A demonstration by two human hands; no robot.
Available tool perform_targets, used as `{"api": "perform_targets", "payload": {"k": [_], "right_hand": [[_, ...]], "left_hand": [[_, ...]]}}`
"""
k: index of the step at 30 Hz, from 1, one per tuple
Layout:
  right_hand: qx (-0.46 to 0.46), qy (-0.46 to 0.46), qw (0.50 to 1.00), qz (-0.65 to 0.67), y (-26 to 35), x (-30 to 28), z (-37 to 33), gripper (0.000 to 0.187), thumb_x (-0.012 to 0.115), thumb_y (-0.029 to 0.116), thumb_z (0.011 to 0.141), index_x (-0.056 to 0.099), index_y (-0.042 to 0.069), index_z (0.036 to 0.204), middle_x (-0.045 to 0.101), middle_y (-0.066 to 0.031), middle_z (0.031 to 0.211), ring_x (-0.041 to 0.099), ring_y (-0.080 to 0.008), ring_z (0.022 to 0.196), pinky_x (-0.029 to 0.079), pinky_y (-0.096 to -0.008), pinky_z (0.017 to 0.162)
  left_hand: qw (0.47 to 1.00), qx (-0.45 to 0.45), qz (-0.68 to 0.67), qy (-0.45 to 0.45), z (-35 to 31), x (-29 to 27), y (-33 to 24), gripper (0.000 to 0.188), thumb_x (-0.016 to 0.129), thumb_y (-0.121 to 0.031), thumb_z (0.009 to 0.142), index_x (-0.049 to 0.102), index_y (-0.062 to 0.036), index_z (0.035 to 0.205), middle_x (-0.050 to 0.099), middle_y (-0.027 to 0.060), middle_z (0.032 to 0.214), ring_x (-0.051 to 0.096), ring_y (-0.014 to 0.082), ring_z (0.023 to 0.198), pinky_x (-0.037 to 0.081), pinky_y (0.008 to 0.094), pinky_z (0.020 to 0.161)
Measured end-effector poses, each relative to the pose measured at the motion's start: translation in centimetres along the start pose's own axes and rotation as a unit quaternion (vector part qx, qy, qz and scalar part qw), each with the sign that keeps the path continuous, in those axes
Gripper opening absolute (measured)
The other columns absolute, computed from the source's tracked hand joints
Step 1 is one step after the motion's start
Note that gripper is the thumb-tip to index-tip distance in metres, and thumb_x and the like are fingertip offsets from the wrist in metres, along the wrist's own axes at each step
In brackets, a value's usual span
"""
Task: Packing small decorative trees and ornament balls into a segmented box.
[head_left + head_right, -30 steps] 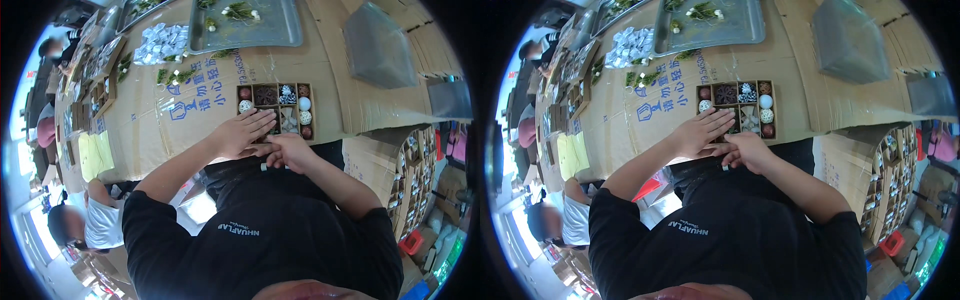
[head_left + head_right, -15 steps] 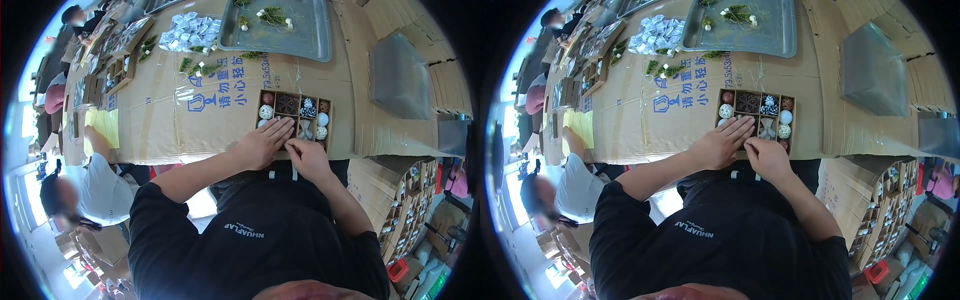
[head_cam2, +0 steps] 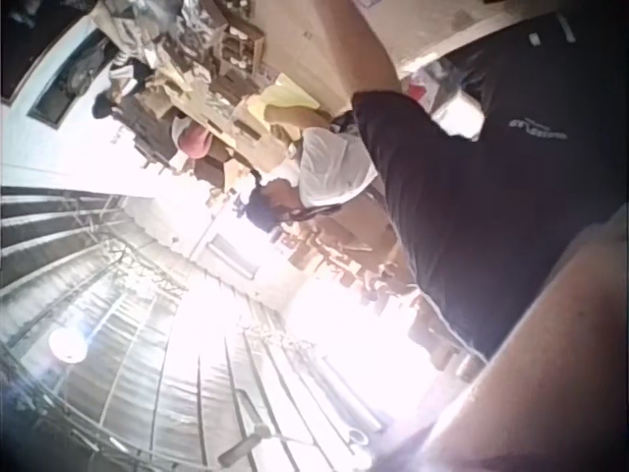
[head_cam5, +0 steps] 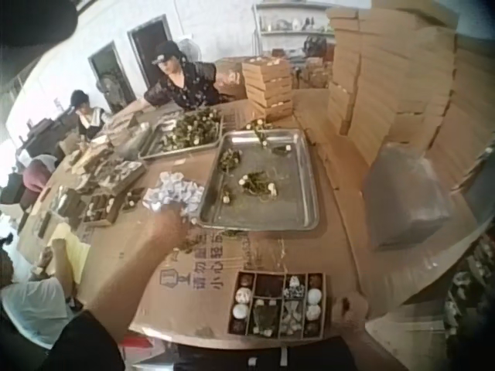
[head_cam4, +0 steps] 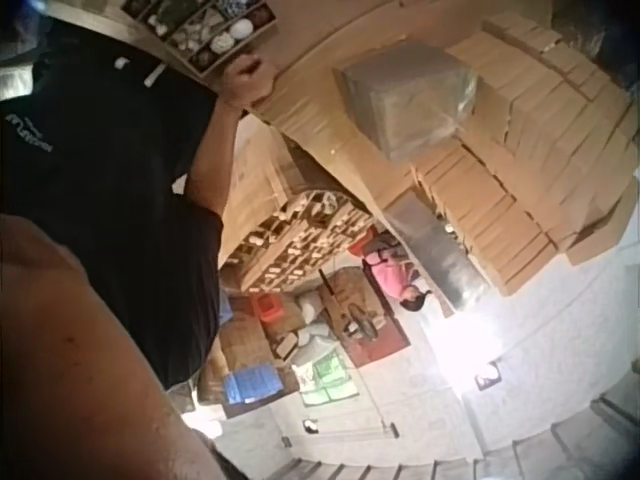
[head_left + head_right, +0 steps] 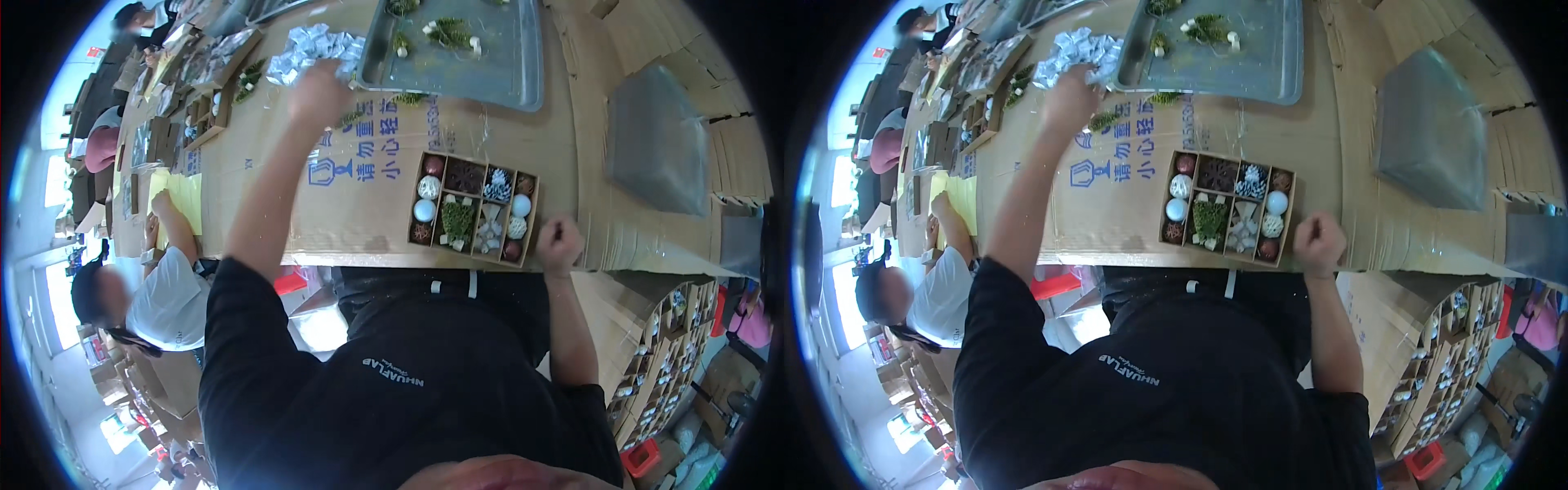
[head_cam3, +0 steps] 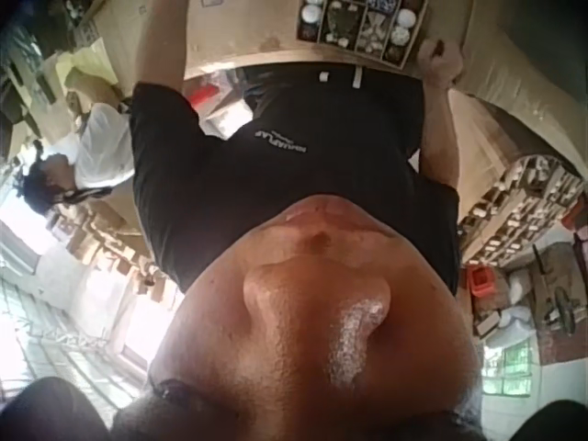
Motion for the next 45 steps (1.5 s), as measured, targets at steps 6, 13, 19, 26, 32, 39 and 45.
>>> {"api": "perform_targets", "payload": {"k": [6, 13, 19, 26, 32, 39, 45], "right_hand": [[-0.02, 0.004, 1.0, 0.023, 0.3, 1.9, -0.5, 0.005, 0.064, 0.005, 0.082, 0.059, 0.005, 0.08, 0.058, -0.0131, 0.066, 0.059, -0.0317, 0.057, 0.048, -0.0398, 0.052], [-0.037, 0.003, 0.999, 0.027, 0.6, 0.5, 0.0, 0.005, 0.065, 0.004, 0.082, 0.06, 0.004, 0.084, 0.058, -0.0122, 0.067, 0.06, -0.0308, 0.058, 0.048, -0.0397, 0.052], [-0.032, 0.029, 0.998, 0.039, 0.7, 1.2, 0.7, 0.007, 0.066, 0.003, 0.082, 0.059, 0.004, 0.086, 0.059, -0.0115, 0.069, 0.06, -0.0303, 0.059, 0.048, -0.0385, 0.052], [-0.044, 0.028, 0.998, 0.035, 1.4, 1.4, 0.5, 0.008, 0.066, 0.002, 0.082, 0.06, 0.004, 0.086, 0.061, -0.0115, 0.07, 0.061, -0.0298, 0.06, 0.049, -0.0382, 0.053], [-0.036, 0.026, 0.999, 0.024, 0.8, 1.3, 0.4, 0.008, 0.066, 0.003, 0.082, 0.06, 0.004, 0.086, 0.061, -0.0115, 0.071, 0.062, -0.0293, 0.06, 0.049, -0.0382, 0.053], [-0.042, 0.018, 0.999, 0.024, 1.1, 1.0, 0.9, 0.008, 0.067, 0.004, 0.081, 0.061, 0.005, 0.085, 0.062, -0.0113, 0.072, 0.062, -0.0302, 0.061, 0.049, -0.0392, 0.054], [-0.006, -0.017, 0.992, 0.125, 2.2, -2.3, 2.6, 0.005, 0.07, 0.007, 0.083, 0.067, 0.006, 0.088, 0.065, -0.0111, 0.073, 0.062, -0.0263, 0.057, 0.049, -0.0335, 0.053]], "left_hand": [[0.975, -0.111, 0.164, 0.101, 7.5, 6.2, 20.0, 0.041, 0.068, -0.035, 0.087, 0.07, -0.0042, 0.114, 0.066, 0.0251, 0.122, 0.064, 0.0402, 0.114, 0.052, 0.0465, 0.097], [0.996, -0.045, -0.079, -0.014, -4.3, -1.3, 0.1, 0.039, 0.068, -0.035, 0.089, 0.074, -0.0013, 0.108, 0.074, 0.0164, 0.092, 0.071, 0.026, 0.076, 0.053, 0.0379, 0.07], [0.874, -0.086, -0.401, 0.262, -19.7, 7.1, -11.4, 0.027, 0.073, -0.018, 0.089, 0.069, 0.0039, 0.104, 0.072, 0.0098, 0.077, 0.067, 0.013, 0.065, 0.052, 0.029, 0.061], [0.947, -0.029, -0.225, 0.229, -20.1, 7.8, -15.7, 0.032, 0.079, -0.027, 0.083, 0.065, -0.0011, 0.094, 0.07, 0.0127, 0.074, 0.069, 0.0288, 0.069, 0.053, 0.0382, 0.063], [0.944, -0.007, -0.252, 0.215, -19.5, 5.6, -16.3, 0.022, 0.075, -0.024, 0.086, 0.068, -0.0038, 0.091, 0.067, 0.0122, 0.073, 0.067, 0.0307, 0.068, 0.053, 0.0409, 0.066], [0.957, 0.14, -0.194, 0.163, -20.4, 7.4, -17.7, 0.013, 0.069, -0.019, 0.087, 0.074, -0.0061, 0.088, 0.064, 0.0137, 0.089, 0.066, 0.0329, 0.085, 0.054, 0.0436, 0.073], [0.951, 0.22, 0.008, 0.217, -22.7, 8.3, -19.2, 0.02, 0.057, -0.01, 0.087, 0.074, -0.0081, 0.098, 0.057, 0.0187, 0.097, 0.064, 0.0373, 0.089, 0.053, 0.0453, 0.077]]}}
Point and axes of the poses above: each hand's wrist, its own z-axis towards the middle knuckle, its own x-axis out of the palm, y = z × x, the point moved 10 cm from there along z, towards the middle knuckle
